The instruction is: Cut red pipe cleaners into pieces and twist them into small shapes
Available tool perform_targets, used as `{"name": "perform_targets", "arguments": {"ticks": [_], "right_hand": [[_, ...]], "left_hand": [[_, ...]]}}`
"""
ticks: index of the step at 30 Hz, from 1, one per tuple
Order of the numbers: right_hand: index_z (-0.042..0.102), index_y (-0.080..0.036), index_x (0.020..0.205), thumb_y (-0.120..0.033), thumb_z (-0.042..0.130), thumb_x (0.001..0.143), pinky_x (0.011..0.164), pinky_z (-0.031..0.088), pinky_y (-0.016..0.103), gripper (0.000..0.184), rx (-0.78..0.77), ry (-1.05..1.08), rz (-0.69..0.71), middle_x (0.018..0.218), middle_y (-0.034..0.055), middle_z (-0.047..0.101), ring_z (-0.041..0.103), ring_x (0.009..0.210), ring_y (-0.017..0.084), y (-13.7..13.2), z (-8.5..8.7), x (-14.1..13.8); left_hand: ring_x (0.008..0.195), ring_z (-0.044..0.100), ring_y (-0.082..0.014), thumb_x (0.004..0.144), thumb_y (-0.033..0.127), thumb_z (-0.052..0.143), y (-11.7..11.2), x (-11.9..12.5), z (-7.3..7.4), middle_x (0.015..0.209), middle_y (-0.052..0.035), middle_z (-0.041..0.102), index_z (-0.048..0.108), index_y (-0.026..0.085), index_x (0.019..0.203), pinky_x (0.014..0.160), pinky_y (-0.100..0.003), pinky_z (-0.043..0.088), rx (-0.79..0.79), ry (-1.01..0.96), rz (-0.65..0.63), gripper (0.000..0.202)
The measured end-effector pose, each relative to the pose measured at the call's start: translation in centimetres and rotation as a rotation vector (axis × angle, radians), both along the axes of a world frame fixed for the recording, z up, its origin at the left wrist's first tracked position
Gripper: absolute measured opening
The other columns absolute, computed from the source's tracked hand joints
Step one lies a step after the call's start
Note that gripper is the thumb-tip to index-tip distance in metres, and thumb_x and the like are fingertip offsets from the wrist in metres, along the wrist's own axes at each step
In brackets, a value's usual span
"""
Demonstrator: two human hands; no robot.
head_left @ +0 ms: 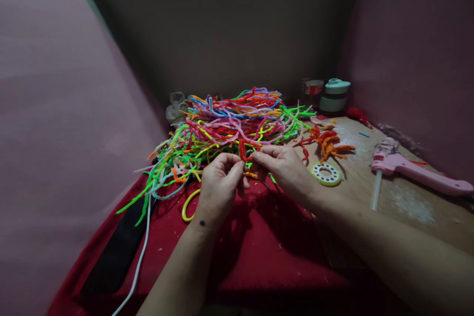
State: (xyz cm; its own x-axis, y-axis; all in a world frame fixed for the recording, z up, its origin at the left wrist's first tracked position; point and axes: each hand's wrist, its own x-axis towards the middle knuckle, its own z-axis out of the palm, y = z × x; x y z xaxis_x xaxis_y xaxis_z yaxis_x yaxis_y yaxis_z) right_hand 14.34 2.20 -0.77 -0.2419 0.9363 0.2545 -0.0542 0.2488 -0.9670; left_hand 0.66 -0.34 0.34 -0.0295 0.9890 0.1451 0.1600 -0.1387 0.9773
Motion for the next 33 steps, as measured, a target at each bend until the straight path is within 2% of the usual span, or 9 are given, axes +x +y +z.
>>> {"name": "perform_targets", "arguments": {"ticks": [5,9,14,18,23,27,29,33], "right_hand": [[0.052,-0.015,0.055,-0.026,0.050,0.079,0.050,0.033,0.024,0.027,-0.053,0.008,-0.016,0.050,-0.0016,0.050,0.043,0.048,0.009,-0.3,0.2,-0.2],[0.053,-0.015,0.057,-0.027,0.050,0.080,0.049,0.033,0.024,0.026,-0.101,0.059,0.006,0.050,-0.0014,0.051,0.044,0.047,0.009,-0.5,0.3,-0.4],[0.054,-0.014,0.058,-0.028,0.051,0.079,0.049,0.034,0.023,0.025,-0.116,0.096,0.027,0.051,-0.0009,0.052,0.045,0.046,0.009,-0.4,0.3,-0.5],[0.055,-0.014,0.057,-0.029,0.055,0.077,0.047,0.032,0.023,0.025,-0.134,0.114,0.021,0.050,-0.0021,0.051,0.042,0.045,0.007,-0.6,0.5,-0.6],[0.052,-0.013,0.050,-0.028,0.056,0.077,0.047,0.031,0.022,0.030,-0.108,0.118,0.008,0.046,-0.0036,0.047,0.040,0.045,0.006,-0.9,0.5,-0.6],[0.060,-0.013,0.068,-0.026,0.067,0.067,0.054,0.038,0.023,0.015,-0.220,0.302,0.143,0.056,-0.0031,0.055,0.049,0.052,0.008,-0.7,0.1,-0.8],[0.060,-0.014,0.078,-0.025,0.072,0.062,0.056,0.042,0.025,0.023,-0.310,0.423,0.233,0.061,-0.0031,0.057,0.053,0.053,0.009,-0.4,-0.3,-0.9],[0.057,-0.014,0.074,-0.022,0.075,0.058,0.051,0.042,0.023,0.025,-0.418,0.538,0.295,0.060,-0.0031,0.057,0.054,0.049,0.009,0.2,-0.7,-0.7]], "left_hand": [[0.037,0.048,-0.0083,0.076,0.021,0.056,-0.2,0.3,0.0,0.047,0.0052,0.054,0.050,0.016,0.079,0.037,-0.018,0.041,0.032,0.043,0.051,0.009],[0.041,0.052,-0.0096,0.076,0.021,0.056,-0.1,0.4,-0.1,0.052,0.0054,0.055,0.048,0.017,0.078,0.038,-0.020,0.045,0.052,-0.004,-0.009,0.009],[0.048,0.059,-0.0112,0.073,0.021,0.060,0.2,0.2,-0.3,0.068,0.0018,0.062,0.051,0.016,0.087,0.041,-0.023,0.048,0.048,-0.149,-0.081,0.017],[0.048,0.060,-0.0117,0.071,0.023,0.063,0.4,0.0,-0.2,0.069,-0.0004,0.063,0.054,0.012,0.090,0.042,-0.024,0.049,-0.014,-0.223,-0.107,0.023],[0.049,0.062,-0.0147,0.071,0.024,0.064,0.3,0.1,0.0,0.064,-0.0004,0.062,0.055,0.012,0.081,0.041,-0.025,0.049,-0.010,-0.175,-0.060,0.018],[0.042,0.058,-0.0140,0.074,0.026,0.062,0.3,-0.1,0.0,0.052,0.0018,0.059,0.052,0.014,0.075,0.038,-0.023,0.047,-0.026,-0.173,-0.043,0.016],[0.039,0.056,-0.0135,0.072,0.028,0.064,0.4,-0.3,-0.1,0.049,0.0025,0.058,0.052,0.015,0.072,0.037,-0.023,0.046,-0.041,-0.149,-0.051,0.018],[0.041,0.057,-0.0131,0.073,0.033,0.064,0.5,-0.8,-0.2,0.053,-0.0002,0.062,0.054,0.015,0.073,0.040,-0.024,0.047,-0.085,-0.065,-0.151,0.021]]}}
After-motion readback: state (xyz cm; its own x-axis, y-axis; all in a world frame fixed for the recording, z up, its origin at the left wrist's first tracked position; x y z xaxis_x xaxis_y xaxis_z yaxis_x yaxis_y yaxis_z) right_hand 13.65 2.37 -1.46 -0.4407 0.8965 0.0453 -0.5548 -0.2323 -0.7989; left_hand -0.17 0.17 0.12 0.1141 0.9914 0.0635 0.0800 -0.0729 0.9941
